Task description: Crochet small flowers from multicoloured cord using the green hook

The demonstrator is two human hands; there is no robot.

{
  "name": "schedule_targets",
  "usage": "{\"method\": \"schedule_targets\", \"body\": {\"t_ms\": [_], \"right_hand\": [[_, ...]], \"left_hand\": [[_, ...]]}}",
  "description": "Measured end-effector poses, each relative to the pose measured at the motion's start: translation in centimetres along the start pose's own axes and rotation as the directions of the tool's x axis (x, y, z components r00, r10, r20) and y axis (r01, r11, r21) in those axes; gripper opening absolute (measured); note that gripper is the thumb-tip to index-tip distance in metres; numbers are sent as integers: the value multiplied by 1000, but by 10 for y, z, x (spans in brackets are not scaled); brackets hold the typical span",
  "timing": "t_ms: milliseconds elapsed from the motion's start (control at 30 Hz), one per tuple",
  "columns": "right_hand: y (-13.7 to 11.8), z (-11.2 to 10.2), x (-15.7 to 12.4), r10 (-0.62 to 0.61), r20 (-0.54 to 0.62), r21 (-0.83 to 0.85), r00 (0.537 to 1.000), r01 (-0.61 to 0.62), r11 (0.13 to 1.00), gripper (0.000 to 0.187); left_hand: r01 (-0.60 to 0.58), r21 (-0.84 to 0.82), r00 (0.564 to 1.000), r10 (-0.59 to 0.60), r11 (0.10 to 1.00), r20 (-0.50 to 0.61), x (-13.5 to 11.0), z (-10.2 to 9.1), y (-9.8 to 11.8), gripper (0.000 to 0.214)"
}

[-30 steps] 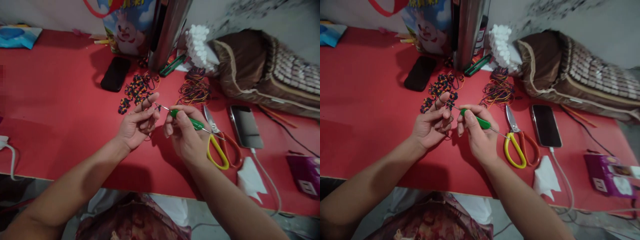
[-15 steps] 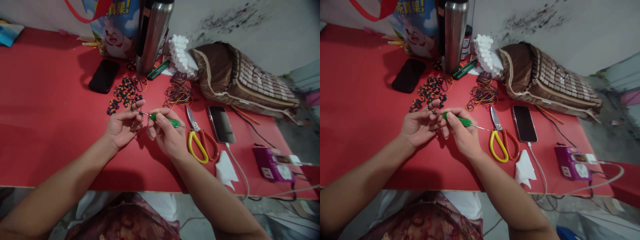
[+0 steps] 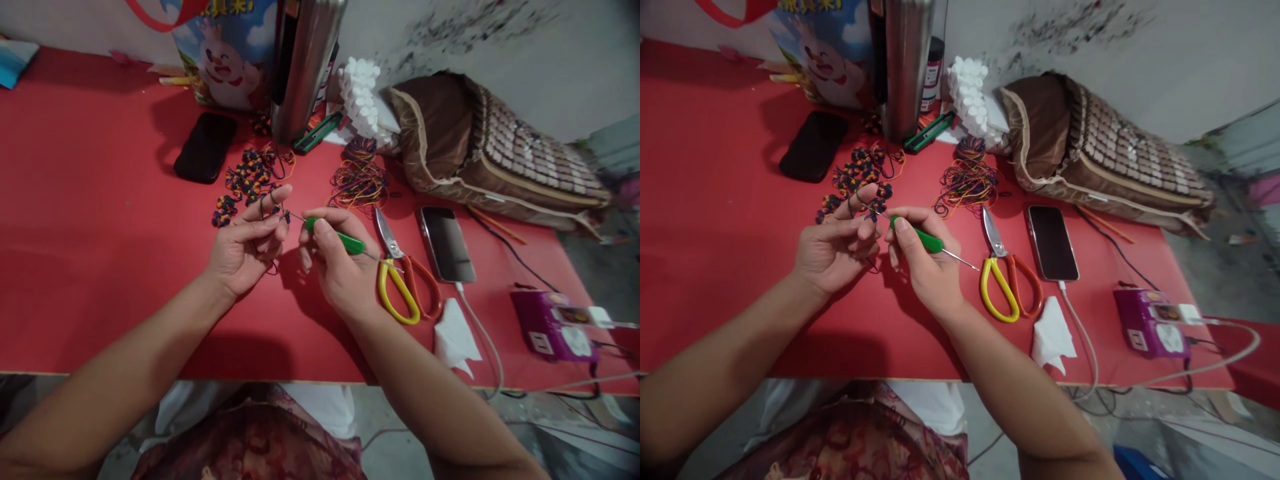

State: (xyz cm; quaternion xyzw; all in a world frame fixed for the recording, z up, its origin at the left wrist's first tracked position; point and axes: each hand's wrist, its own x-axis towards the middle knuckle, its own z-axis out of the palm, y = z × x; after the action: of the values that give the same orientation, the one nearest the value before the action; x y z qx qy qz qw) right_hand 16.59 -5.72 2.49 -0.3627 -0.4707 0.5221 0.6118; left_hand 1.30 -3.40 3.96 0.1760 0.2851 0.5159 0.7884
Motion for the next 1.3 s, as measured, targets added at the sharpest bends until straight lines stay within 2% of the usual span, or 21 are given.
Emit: {"method": "schedule_targets", "body": {"t_ms": [100, 200, 300, 367, 467, 533, 667, 933, 1167, 1300], "right_hand": [[0, -1, -2, -57, 9, -58, 998, 58, 997, 18], [2, -2, -6, -134, 26, -217, 991, 136, 967, 15], [3, -1, -11, -221, 59, -458, 974, 223, 860, 16], [4, 1, -14, -280, 89, -562, 956, 280, 778, 16], [6, 4, -16, -363, 132, -609, 923, 364, 705, 16], [8, 4, -16, -403, 150, -614, 903, 404, 678, 18], [12, -3, -15, -383, 147, -574, 912, 394, 718, 19], [11, -11, -13, -280, 150, -478, 948, 318, 819, 24], [-4, -11, -5, -351, 184, -426, 918, 396, 813, 16], [-7, -14, -3, -328, 169, -323, 930, 366, 873, 16]], "left_hand": [[-16, 10, 1000, 16, 1000, 14, 0, -1, 0, 33], [-38, 26, 999, 37, 999, 20, 0, -2, -2, 33], [-37, 19, 999, 37, 999, 4, -2, 0, -6, 34], [-27, -16, 999, 27, 999, -19, -2, 1, -8, 39], [20, -103, 998, -26, 994, -62, -2, 2, -10, 47], [60, -159, 995, -73, 985, -75, -1, 2, -10, 44], [108, -218, 992, -118, 970, -32, -1, -1, -6, 37], [126, -259, 991, -135, 958, -18, -1, -1, 4, 42], [187, -338, 979, -202, 922, -10, -5, 4, 16, 48], [230, -377, 970, -243, 897, 13, -7, 4, 21, 50]]}}
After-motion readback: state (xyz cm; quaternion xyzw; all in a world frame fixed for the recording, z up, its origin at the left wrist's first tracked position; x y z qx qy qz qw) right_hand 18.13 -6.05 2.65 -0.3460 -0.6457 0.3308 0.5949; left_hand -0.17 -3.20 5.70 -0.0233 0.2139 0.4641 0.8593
